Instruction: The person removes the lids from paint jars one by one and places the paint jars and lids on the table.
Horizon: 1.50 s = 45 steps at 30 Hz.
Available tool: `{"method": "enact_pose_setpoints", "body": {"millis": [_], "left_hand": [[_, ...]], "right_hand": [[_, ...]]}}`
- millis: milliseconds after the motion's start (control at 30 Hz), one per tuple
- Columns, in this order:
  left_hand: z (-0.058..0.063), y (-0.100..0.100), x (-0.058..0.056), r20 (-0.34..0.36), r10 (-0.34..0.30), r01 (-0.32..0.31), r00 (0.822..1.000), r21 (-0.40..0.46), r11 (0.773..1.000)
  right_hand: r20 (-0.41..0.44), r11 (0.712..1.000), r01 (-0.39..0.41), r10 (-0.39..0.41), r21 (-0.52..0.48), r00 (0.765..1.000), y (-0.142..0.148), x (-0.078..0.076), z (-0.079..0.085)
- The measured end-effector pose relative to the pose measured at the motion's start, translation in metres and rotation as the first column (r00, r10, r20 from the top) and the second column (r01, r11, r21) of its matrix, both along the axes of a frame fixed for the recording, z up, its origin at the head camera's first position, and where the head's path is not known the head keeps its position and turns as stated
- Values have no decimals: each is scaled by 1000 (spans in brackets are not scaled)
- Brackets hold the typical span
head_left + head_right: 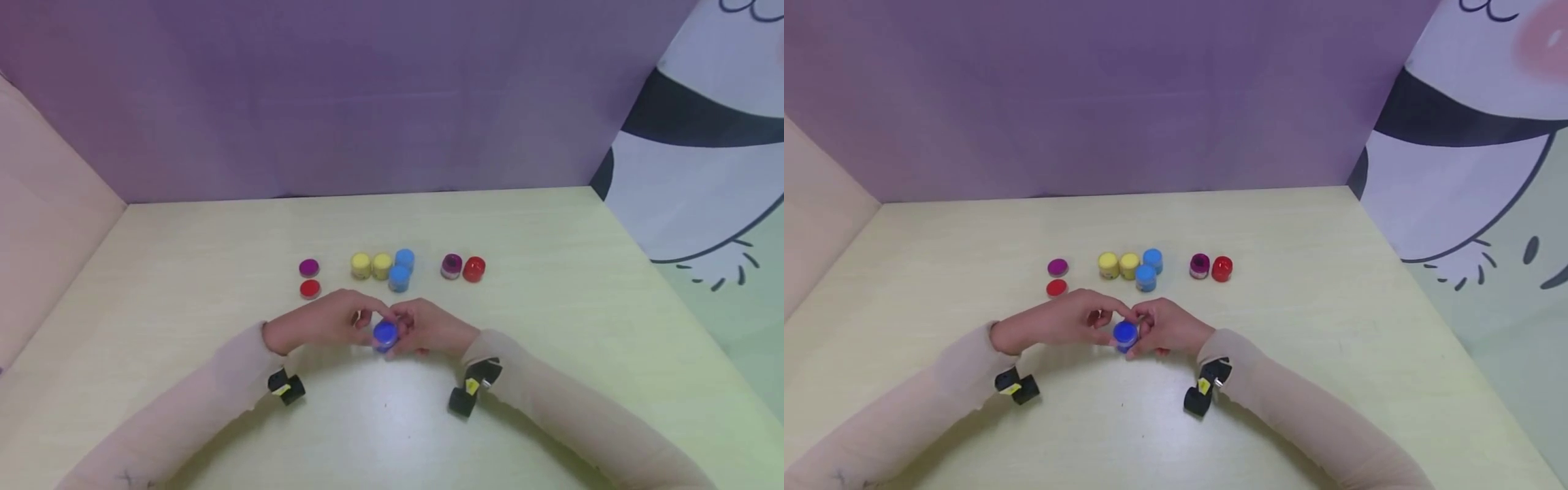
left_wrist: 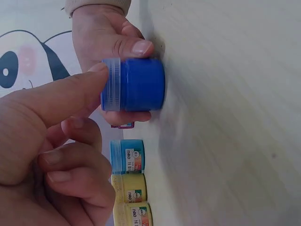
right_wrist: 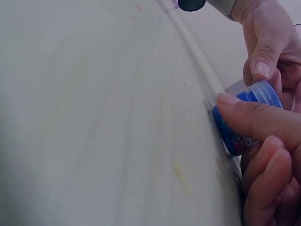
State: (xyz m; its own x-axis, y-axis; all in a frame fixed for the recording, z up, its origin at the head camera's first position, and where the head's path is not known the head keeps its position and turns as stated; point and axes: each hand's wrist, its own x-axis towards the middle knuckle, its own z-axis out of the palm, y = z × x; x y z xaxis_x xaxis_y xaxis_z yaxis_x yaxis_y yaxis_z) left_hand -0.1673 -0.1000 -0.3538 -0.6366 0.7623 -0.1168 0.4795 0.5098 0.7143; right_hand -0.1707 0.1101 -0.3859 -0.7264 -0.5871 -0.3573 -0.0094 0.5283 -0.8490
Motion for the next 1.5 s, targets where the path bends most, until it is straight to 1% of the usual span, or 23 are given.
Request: {"method": "enact_pose_setpoints", "body": {"millis": [133, 233, 400, 533, 667, 800, 900, 1133, 1267, 1400, 1500], "left_hand": [[1, 0, -1, 14, -24, 24, 1000, -24, 999], [1, 1, -1, -3, -34, 34, 999, -38, 999], [-1, 4, 2, -90, -9, 5, 996, -45, 999], [-3, 7, 4, -158, 17, -26, 987, -57, 998], [-2, 10, 7, -192, 53, -69, 980, -80, 994], [0, 12, 10, -195, 94, -116, 976, -100, 988], [2, 12, 11, -194, 111, -133, 975, -106, 985], [5, 11, 13, -220, 116, -142, 969, -107, 984], [7, 7, 16, -225, 137, -167, 965, -119, 979], [8, 0, 17, -237, 152, -180, 959, -103, 978], [8, -5, 17, -239, 166, -194, 957, -99, 976]], "right_hand": [[-5, 1000, 2, -2, -3, 1000, -1, 1, -2], [-4, 1000, 1, -1, -6, 1000, -1, 1, -3], [-15, 1000, -6, 5, -25, 1000, 1, 1, -2], [-14, 999, -9, 9, -40, 1000, 2, 0, -2], [-13, 998, -14, 13, -67, 1000, 3, 0, -2], [-5, 997, -13, 13, -82, 1000, 4, 0, -1], [1, 996, -13, 14, -87, 1000, 4, -1, -2], [-7, 996, -17, 17, -83, 1000, 4, -2, -4], [-9, 999, -4, 4, -51, 1000, 3, -2, -5], [-12, 1000, 4, -4, -6, 1000, 3, -3, -6], [-15, 1000, 12, -12, 10, 1000, 4, -3, -6]]}}
